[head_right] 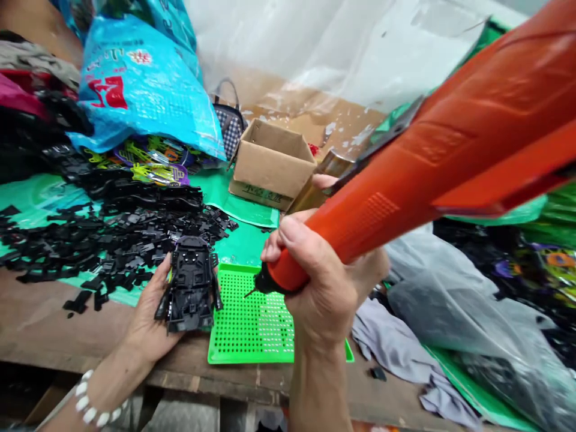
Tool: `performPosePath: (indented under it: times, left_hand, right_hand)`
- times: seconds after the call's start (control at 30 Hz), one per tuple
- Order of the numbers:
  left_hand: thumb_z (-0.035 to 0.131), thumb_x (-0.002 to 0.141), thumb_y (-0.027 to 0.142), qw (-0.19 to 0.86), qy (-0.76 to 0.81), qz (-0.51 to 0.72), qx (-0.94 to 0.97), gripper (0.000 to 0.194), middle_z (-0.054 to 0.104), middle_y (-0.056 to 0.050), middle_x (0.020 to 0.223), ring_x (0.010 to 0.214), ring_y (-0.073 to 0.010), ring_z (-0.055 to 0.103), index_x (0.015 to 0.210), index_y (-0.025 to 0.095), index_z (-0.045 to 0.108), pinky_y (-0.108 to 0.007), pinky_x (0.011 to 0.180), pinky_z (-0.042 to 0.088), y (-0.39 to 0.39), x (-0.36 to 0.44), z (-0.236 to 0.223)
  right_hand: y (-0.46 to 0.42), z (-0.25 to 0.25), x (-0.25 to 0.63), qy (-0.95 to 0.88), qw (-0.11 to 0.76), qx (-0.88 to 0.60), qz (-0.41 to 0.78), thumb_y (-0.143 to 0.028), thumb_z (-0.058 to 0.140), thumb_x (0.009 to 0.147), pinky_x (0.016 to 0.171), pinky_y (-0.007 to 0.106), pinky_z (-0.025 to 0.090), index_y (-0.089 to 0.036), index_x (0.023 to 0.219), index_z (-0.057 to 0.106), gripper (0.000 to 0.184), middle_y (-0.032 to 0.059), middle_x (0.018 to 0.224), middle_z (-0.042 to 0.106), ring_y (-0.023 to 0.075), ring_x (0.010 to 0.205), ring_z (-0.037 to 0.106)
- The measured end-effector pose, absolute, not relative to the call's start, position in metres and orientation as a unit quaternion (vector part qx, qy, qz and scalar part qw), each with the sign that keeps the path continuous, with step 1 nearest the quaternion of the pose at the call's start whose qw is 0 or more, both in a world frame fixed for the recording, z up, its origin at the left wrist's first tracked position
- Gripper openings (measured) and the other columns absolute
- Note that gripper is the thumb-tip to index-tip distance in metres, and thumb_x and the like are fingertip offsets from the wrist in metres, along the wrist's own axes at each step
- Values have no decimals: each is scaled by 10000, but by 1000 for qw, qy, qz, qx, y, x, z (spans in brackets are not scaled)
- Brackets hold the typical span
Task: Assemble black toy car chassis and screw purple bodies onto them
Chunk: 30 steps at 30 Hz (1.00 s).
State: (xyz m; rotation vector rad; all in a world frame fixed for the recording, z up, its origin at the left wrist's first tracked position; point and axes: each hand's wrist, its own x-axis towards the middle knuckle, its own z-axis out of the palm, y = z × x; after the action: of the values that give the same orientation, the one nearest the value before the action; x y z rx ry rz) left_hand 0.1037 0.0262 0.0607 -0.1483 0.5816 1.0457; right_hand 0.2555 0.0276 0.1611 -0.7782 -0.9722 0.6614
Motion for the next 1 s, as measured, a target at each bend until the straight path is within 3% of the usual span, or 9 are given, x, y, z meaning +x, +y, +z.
performPosePath:
  times: [0.2, 0.4, 0.47, 0.7, 0.83, 0.9, 1.0]
  left_hand:
    - [449, 934, 450, 838, 250, 481, -69, 392, 755, -82, 829, 798, -215, 725, 1014, 147, 686, -368, 821, 576, 26, 103, 54]
    - [435, 939, 448, 851, 220, 474, -49, 419, 756, -85, 892, 781, -205, 722, 1117, 144, 662, -359, 835, 568, 23, 102, 44]
    - [423, 950, 417, 841, 237, 484, -52, 384, 759, -67, 861, 742, -191, 720, 1051, 156, 686, -347, 825, 570, 22, 102, 45]
    - [389, 953, 433, 835, 239, 492, -47, 462, 745, -71, 733, 661, -188, 703, 862, 124, 720, -310, 733, 583, 22, 103, 57]
    - [413, 950, 407, 820, 248, 513, -50, 415, 728, -18, 671, 576, -136, 668, 817, 154, 714, -228, 645, 562, 21, 102, 60]
    - [471, 924, 405, 815, 256, 518, -55, 339, 718, 2, 654, 577, -136, 665, 869, 170, 710, -224, 632, 558, 21, 102, 59]
    - [537, 878, 420, 817, 262, 511, -63, 331, 737, -23, 712, 711, -205, 707, 1046, 175, 684, -299, 699, 579, 22, 102, 56]
  right_hand:
    - [19, 166, 246, -463, 750, -322, 345, -164, 670, 660, 410, 278, 423, -240, 845, 651, 201, -57, 553, 545, 107, 408, 491]
    - [19, 163, 231, -462, 746, -292, 380, -196, 692, 688, 433, 264, 435, -263, 803, 635, 145, -65, 581, 531, 96, 426, 503]
    - [21, 161, 225, -472, 743, -279, 385, -221, 694, 704, 436, 268, 436, -268, 807, 625, 132, -64, 587, 523, 102, 431, 507]
    - [25, 151, 210, -460, 737, -310, 386, -242, 715, 682, 414, 298, 433, -318, 960, 619, 304, -75, 575, 565, 133, 413, 495]
    - [25, 149, 206, -447, 743, -316, 385, -217, 714, 668, 413, 297, 423, -326, 982, 605, 350, -77, 570, 582, 137, 411, 498]
    - [26, 148, 204, -440, 745, -325, 382, -223, 715, 662, 415, 302, 426, -328, 989, 596, 363, -81, 566, 576, 135, 408, 491]
    - [26, 146, 203, -431, 745, -337, 381, -241, 733, 640, 414, 305, 422, -331, 999, 578, 401, -89, 549, 564, 133, 399, 479]
